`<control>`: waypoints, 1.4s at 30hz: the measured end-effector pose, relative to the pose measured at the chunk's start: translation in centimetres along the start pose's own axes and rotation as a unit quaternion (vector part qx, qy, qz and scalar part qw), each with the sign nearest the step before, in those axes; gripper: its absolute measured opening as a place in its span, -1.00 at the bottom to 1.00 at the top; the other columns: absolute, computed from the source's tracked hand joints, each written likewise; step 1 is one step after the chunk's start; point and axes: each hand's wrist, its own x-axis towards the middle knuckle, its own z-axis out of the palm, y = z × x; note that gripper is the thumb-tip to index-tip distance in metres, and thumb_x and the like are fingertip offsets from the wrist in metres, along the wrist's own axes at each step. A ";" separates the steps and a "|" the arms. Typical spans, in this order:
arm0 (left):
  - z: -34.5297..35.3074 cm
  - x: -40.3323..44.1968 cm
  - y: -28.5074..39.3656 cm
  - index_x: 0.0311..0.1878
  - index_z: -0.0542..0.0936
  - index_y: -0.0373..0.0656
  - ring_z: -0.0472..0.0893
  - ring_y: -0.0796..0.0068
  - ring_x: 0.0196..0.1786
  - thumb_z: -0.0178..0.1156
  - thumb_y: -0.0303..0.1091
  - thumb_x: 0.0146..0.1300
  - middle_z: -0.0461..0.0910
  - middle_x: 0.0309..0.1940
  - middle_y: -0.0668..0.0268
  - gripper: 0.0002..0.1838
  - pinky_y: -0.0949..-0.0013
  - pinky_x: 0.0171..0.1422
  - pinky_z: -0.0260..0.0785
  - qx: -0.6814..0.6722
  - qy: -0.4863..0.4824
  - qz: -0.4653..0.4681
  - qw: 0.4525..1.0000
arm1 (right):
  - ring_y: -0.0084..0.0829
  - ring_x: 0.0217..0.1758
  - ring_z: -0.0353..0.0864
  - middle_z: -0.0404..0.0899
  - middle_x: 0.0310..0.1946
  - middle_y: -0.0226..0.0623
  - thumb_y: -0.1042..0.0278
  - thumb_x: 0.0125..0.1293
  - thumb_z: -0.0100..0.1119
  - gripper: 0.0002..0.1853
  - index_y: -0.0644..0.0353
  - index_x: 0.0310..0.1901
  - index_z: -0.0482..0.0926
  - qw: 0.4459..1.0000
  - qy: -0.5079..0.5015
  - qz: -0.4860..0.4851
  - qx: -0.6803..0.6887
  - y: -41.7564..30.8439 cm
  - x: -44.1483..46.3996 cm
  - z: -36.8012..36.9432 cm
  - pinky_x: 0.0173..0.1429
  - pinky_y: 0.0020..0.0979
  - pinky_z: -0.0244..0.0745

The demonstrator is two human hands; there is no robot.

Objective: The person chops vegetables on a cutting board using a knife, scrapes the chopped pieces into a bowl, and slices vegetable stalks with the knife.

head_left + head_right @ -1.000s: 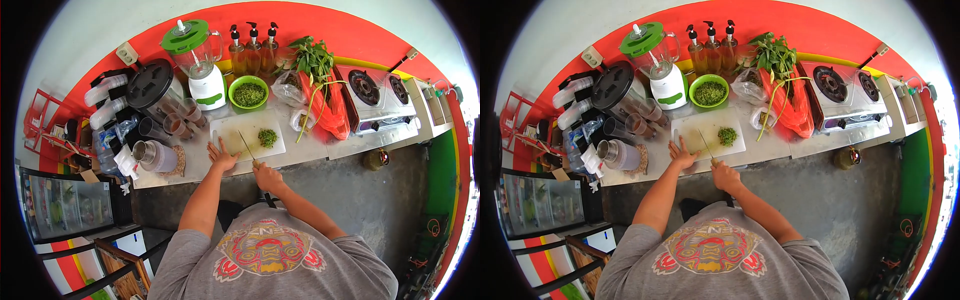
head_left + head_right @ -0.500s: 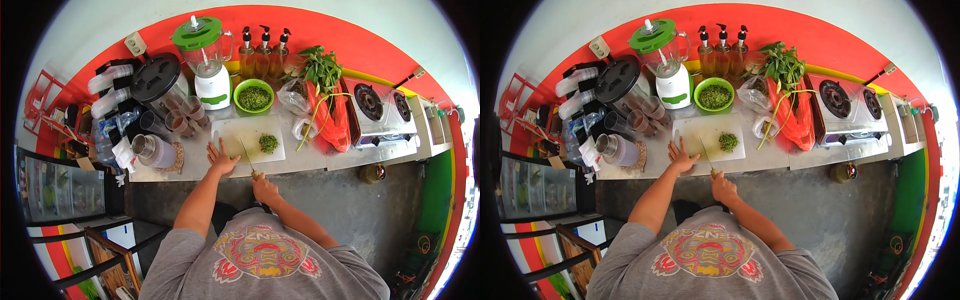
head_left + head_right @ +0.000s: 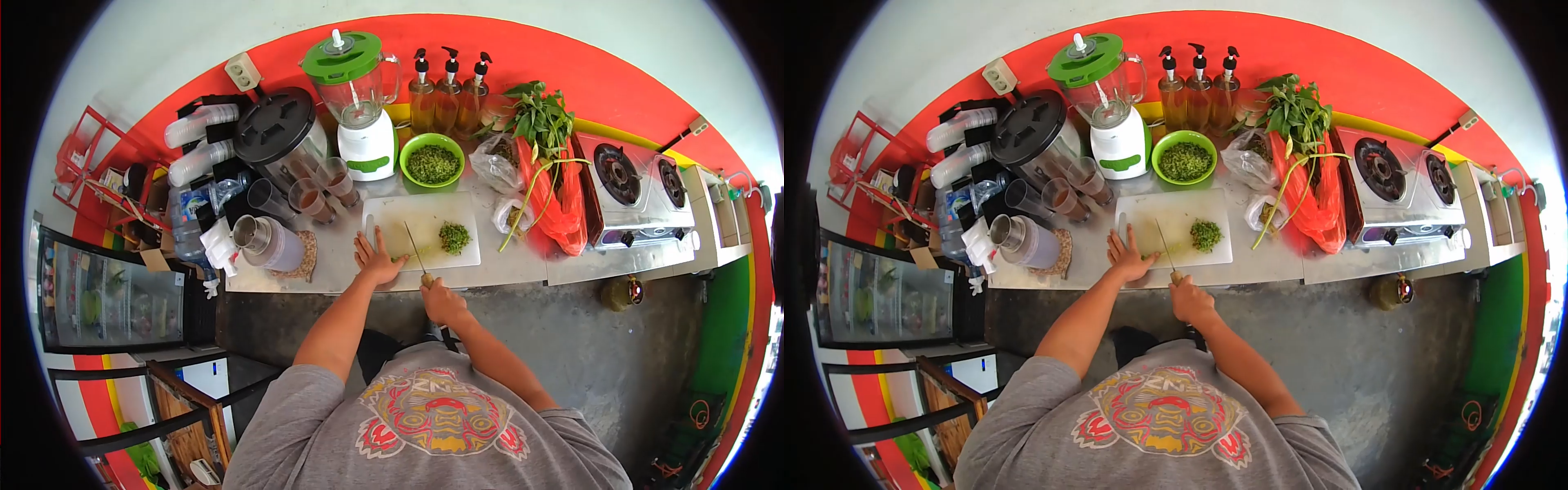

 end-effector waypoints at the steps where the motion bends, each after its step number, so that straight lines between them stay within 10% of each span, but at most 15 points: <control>1: 0.0 0.0 0.0 0.65 -0.57 0.16 -0.66 -0.19 0.66 0.21 0.45 0.22 -0.77 0.60 -0.17 0.34 -0.25 0.68 -0.49 0.002 -0.004 -0.003 1.000 | 0.15 0.11 0.71 0.70 -0.02 0.17 -0.16 0.60 -0.15 -0.44 0.30 0.16 0.31 1.000 0.004 0.000 0.002 0.0 -0.3 0.3 0.21 0.08 0.55; 42: 0.3 0.1 -0.2 0.65 -0.57 0.15 -0.64 -0.22 0.66 0.20 0.45 0.24 -0.77 0.59 -0.21 0.33 -0.28 0.66 -0.50 -0.001 0.015 0.014 1.000 | 0.18 0.19 0.65 0.65 0.08 0.22 -0.17 0.60 -0.18 -0.44 0.26 0.18 0.32 1.000 -0.009 0.012 0.015 -0.4 -0.3 0.5 0.27 0.13 0.48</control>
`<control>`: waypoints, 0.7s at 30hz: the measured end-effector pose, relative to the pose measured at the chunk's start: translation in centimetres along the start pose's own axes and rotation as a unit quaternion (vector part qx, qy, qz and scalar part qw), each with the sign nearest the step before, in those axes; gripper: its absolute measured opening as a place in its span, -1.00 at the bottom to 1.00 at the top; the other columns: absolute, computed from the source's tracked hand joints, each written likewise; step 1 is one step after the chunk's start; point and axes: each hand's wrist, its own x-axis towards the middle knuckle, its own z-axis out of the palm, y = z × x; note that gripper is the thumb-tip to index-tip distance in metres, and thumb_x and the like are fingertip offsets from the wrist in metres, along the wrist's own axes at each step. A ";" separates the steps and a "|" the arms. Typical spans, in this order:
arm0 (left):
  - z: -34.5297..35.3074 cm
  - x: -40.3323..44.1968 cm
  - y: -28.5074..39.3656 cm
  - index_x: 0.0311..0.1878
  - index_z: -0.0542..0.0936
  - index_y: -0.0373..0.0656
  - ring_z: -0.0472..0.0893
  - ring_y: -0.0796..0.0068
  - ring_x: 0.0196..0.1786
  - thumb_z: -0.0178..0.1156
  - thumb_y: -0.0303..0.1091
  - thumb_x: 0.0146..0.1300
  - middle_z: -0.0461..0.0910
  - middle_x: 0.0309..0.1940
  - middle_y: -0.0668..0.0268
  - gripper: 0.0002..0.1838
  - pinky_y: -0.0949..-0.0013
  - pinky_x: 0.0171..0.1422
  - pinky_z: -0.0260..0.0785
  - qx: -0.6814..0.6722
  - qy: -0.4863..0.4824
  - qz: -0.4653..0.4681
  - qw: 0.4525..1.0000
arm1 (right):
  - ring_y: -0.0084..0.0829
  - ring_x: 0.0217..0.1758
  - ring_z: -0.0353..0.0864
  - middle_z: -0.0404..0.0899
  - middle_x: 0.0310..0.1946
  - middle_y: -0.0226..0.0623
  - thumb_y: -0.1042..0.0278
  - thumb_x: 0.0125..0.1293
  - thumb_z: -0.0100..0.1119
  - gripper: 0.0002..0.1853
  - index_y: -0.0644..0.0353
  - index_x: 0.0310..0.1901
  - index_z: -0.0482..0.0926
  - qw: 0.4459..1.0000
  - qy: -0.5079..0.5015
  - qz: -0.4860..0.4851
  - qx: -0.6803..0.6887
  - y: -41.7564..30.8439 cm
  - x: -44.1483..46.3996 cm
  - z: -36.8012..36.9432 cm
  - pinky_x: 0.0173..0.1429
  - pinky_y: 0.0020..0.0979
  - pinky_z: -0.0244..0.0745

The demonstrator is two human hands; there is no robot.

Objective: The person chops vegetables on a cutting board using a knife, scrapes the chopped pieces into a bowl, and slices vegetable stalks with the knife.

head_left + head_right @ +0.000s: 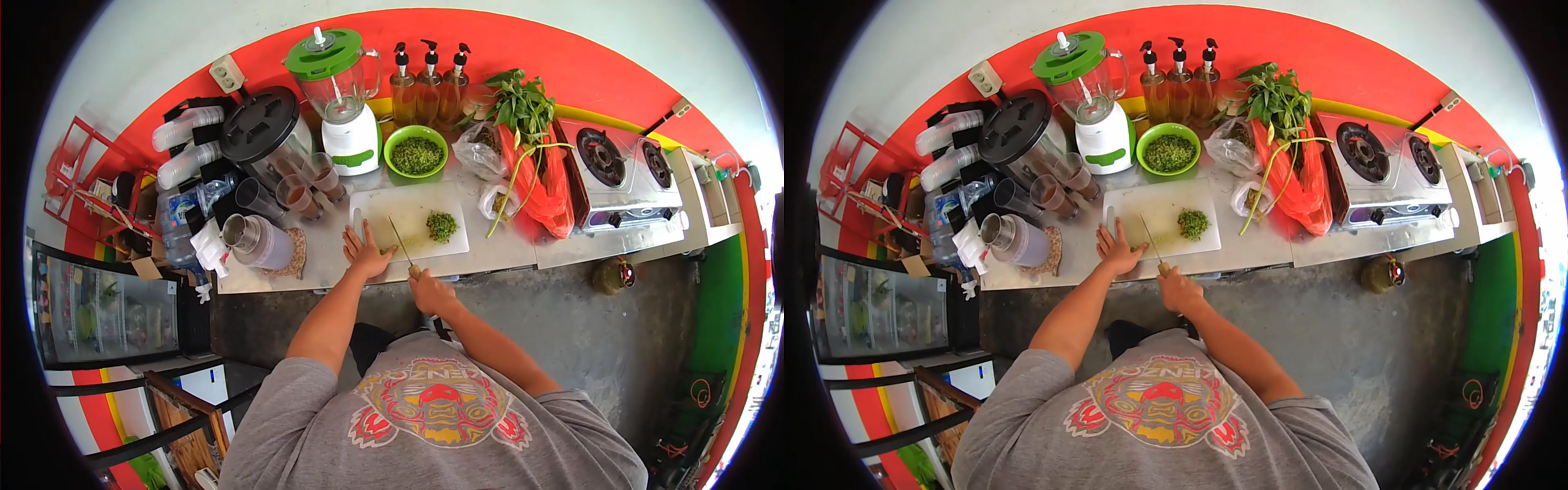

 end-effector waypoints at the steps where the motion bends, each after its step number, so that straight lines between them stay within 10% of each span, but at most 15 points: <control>1: 0.2 0.1 -0.1 0.65 -0.56 0.15 -0.64 -0.23 0.66 0.20 0.45 0.24 -0.76 0.59 -0.22 0.33 -0.29 0.66 -0.50 0.005 0.003 -0.001 1.000 | 0.18 0.19 0.65 0.65 0.08 0.22 -0.17 0.60 -0.18 -0.44 0.26 0.18 0.32 1.000 0.001 -0.001 0.001 0.1 0.1 0.6 0.27 0.13 0.48; 21: 0.4 -0.1 -0.2 0.66 -0.51 0.16 -0.60 -0.20 0.67 0.19 0.44 0.25 -0.71 0.61 -0.19 0.30 -0.27 0.66 -0.47 -0.002 0.020 0.005 1.000 | 0.20 0.21 0.63 0.66 0.06 0.21 -0.17 0.59 -0.16 -0.44 0.27 0.15 0.35 1.000 0.010 0.000 0.012 -0.5 0.3 0.9 0.29 0.14 0.47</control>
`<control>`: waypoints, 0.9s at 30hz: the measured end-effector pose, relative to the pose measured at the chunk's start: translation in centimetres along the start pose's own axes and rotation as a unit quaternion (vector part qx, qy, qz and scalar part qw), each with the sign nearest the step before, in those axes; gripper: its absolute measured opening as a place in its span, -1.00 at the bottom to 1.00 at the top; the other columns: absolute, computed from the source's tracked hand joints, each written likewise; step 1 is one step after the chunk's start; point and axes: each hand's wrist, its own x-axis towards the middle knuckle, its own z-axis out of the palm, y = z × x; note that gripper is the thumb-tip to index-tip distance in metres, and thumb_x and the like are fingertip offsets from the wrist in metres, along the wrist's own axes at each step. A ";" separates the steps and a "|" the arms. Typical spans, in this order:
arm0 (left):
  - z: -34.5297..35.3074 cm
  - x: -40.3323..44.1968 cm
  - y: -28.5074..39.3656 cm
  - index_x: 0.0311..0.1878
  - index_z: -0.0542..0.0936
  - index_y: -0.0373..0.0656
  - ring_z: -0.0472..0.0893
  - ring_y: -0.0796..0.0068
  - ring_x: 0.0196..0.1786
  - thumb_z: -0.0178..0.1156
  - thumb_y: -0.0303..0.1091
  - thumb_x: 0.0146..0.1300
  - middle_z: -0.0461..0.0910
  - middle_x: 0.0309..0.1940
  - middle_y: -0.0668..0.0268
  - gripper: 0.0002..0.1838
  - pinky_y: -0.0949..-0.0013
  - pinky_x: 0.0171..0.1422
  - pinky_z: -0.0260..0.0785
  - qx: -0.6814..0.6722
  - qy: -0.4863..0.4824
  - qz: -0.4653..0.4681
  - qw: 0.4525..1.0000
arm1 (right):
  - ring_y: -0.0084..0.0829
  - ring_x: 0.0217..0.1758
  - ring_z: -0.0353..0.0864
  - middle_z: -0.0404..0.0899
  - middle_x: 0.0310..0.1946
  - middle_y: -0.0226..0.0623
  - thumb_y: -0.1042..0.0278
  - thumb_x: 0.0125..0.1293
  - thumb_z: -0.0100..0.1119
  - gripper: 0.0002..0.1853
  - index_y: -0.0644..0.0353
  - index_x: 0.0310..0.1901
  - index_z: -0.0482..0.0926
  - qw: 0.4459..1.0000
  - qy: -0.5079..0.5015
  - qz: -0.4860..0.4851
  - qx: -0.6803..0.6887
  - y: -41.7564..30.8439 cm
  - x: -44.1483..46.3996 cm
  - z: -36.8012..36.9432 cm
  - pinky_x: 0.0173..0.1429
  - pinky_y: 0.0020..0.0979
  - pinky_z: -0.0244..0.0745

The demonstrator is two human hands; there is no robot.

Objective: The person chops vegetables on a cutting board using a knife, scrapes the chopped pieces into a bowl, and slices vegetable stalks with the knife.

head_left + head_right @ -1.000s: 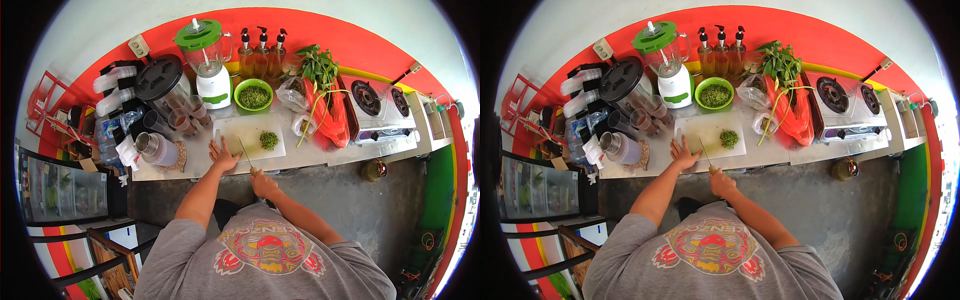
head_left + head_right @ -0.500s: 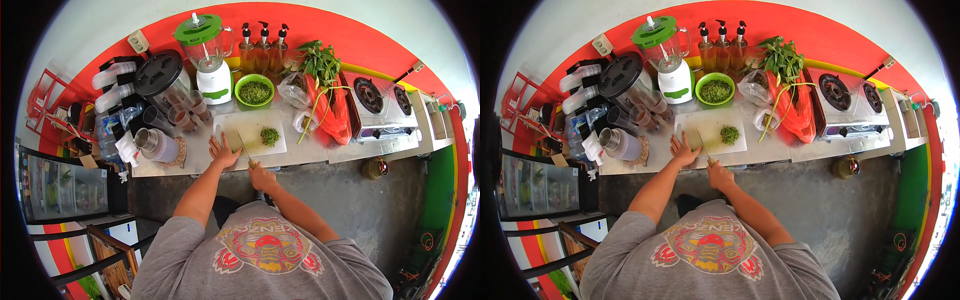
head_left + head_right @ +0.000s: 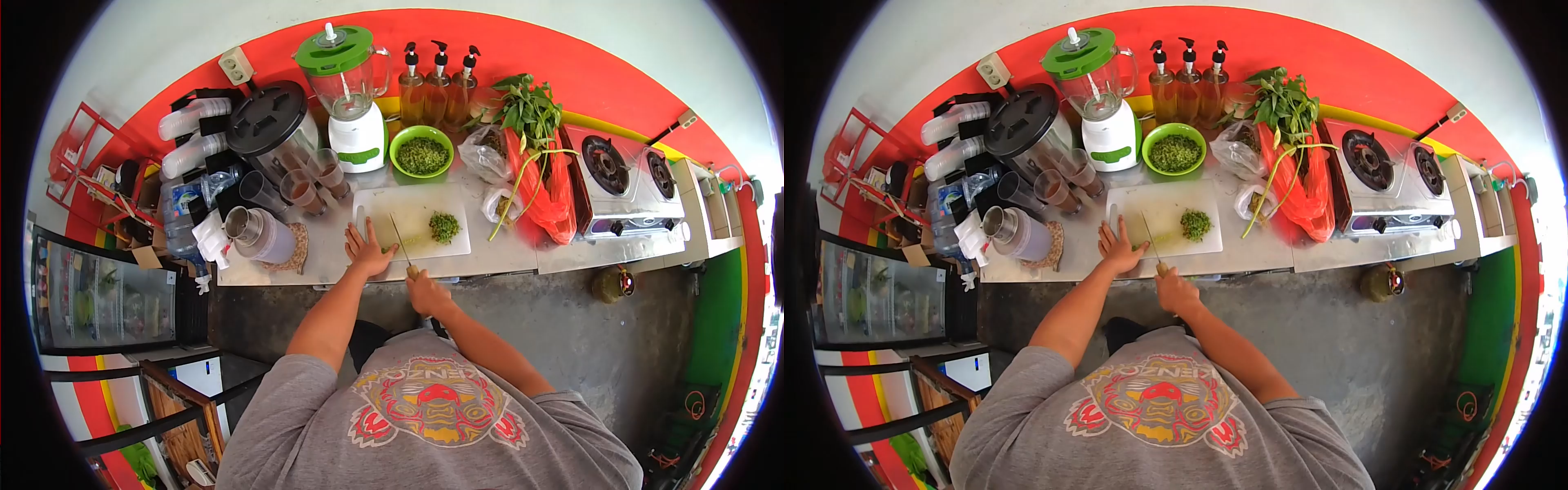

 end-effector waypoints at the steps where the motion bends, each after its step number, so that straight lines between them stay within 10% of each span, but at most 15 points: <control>1: 0.1 0.0 0.1 0.66 -0.51 0.16 -0.60 -0.19 0.68 0.19 0.44 0.25 -0.71 0.62 -0.19 0.30 -0.26 0.66 -0.48 0.004 -0.003 -0.006 1.000 | 0.20 0.21 0.63 0.66 0.06 0.21 -0.17 0.59 -0.16 -0.44 0.27 0.15 0.35 1.000 0.001 -0.004 -0.003 0.1 0.0 0.4 0.29 0.14 0.47; 27: 0.4 -0.3 0.1 0.68 -0.44 0.18 -0.55 -0.15 0.69 0.20 0.41 0.26 -0.64 0.64 -0.16 0.26 -0.21 0.68 -0.48 0.000 0.033 0.000 0.999 | 0.15 0.02 0.75 0.72 -0.07 0.14 -0.13 0.59 -0.11 -0.48 0.28 0.10 0.36 0.997 0.064 -0.025 -0.035 -0.1 0.2 1.5 0.13 0.07 0.61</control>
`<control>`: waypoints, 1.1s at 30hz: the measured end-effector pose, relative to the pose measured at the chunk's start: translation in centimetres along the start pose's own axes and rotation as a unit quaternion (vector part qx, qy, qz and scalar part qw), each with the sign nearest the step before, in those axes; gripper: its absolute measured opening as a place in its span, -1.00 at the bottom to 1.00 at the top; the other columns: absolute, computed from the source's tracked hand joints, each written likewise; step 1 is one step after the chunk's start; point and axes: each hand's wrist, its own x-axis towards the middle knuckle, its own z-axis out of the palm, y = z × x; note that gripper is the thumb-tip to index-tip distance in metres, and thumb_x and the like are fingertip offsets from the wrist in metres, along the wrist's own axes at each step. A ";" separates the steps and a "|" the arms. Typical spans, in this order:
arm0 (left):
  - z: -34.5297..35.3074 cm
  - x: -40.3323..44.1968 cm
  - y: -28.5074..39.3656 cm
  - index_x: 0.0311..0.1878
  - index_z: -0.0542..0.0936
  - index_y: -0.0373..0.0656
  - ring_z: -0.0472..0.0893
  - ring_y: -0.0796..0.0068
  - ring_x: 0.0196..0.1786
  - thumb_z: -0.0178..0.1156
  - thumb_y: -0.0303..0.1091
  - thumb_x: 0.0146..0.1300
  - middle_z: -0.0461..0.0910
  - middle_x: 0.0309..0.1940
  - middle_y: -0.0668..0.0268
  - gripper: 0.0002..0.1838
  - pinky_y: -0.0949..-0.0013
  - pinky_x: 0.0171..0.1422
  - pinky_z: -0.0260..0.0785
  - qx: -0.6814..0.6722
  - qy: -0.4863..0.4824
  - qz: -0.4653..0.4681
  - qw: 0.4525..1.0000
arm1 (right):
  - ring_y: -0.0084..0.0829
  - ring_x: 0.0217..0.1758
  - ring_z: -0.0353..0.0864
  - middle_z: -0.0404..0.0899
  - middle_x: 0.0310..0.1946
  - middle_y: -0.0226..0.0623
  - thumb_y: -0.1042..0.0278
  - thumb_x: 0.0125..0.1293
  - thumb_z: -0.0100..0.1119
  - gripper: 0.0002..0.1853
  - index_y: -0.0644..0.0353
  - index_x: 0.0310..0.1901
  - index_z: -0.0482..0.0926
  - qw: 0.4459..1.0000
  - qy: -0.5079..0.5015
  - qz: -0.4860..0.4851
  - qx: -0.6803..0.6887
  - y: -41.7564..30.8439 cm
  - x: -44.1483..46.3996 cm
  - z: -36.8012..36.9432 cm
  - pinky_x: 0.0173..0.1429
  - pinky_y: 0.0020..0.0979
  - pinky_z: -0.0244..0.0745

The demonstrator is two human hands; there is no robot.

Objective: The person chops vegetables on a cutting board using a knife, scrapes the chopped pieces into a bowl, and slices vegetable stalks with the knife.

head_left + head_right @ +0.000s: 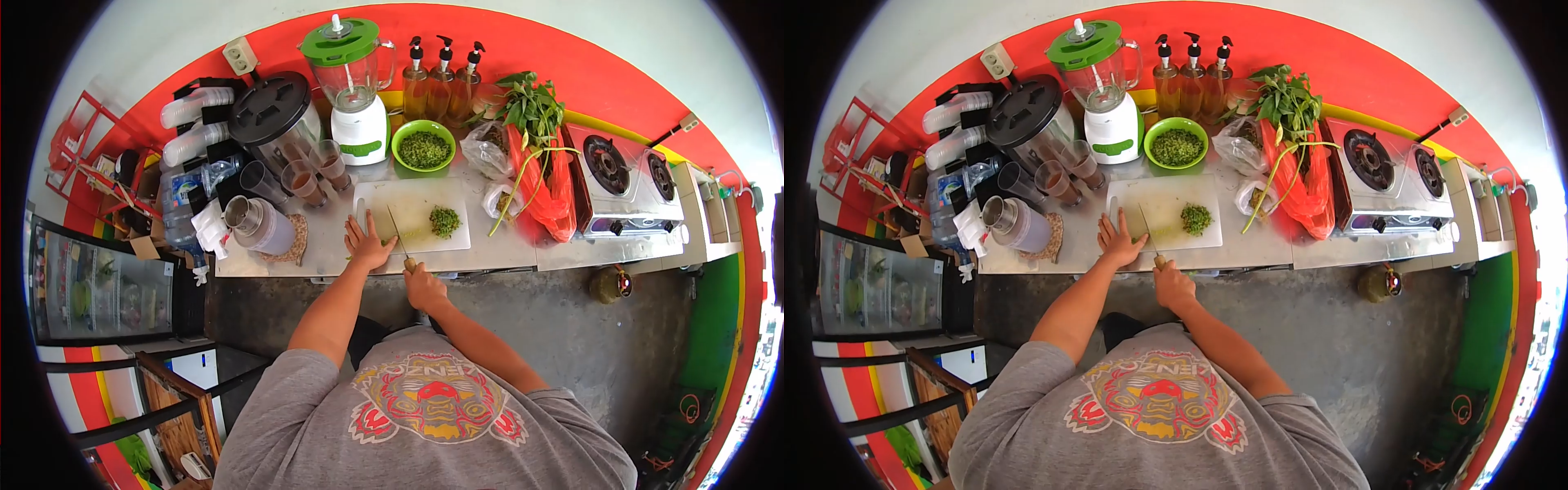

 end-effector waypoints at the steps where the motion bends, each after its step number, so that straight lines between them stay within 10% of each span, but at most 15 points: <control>1: -0.1 -0.1 0.0 0.69 -0.42 0.18 -0.55 -0.14 0.69 0.20 0.43 0.25 -0.63 0.64 -0.15 0.26 -0.21 0.68 -0.47 -0.002 -0.001 -0.003 1.000 | 0.15 0.02 0.75 0.72 -0.07 0.14 -0.13 0.59 -0.11 -0.48 0.28 0.10 0.36 1.000 0.004 0.003 0.004 0.2 0.0 0.2 0.13 0.07 0.61; 12: -1.0 0.1 0.3 0.69 -0.38 0.21 -0.58 -0.06 0.70 0.21 0.46 0.20 -0.63 0.66 -0.10 0.27 -0.19 0.69 -0.51 -0.046 -0.011 -0.028 0.998 | 0.27 0.00 0.69 0.69 -0.10 0.25 -0.09 0.60 -0.15 -0.50 0.33 0.01 0.41 0.994 0.075 0.027 0.081 2.6 -0.2 -2.2 0.12 0.16 0.55; 20: -0.2 0.6 -1.3 0.69 -0.37 0.28 -0.60 -0.05 0.70 0.42 0.11 0.13 -0.65 0.65 -0.09 0.31 -0.17 0.69 -0.52 -0.092 -0.017 0.007 0.996 | 0.25 -0.03 0.70 0.69 -0.12 0.25 -0.10 0.60 -0.15 -0.49 0.31 0.01 0.43 0.997 0.017 -0.062 0.037 1.0 0.2 -1.2 0.08 0.16 0.56; 33: -0.8 0.3 0.5 0.69 -0.39 0.26 -0.60 -0.09 0.69 0.36 0.40 0.11 -0.67 0.64 -0.09 0.35 -0.22 0.68 -0.47 -0.044 -0.024 -0.023 0.998 | 0.23 -0.07 0.71 0.70 -0.18 0.22 -0.10 0.60 -0.13 -0.50 0.31 0.00 0.42 0.994 0.088 0.032 0.053 4.2 -0.5 -2.9 0.05 0.14 0.58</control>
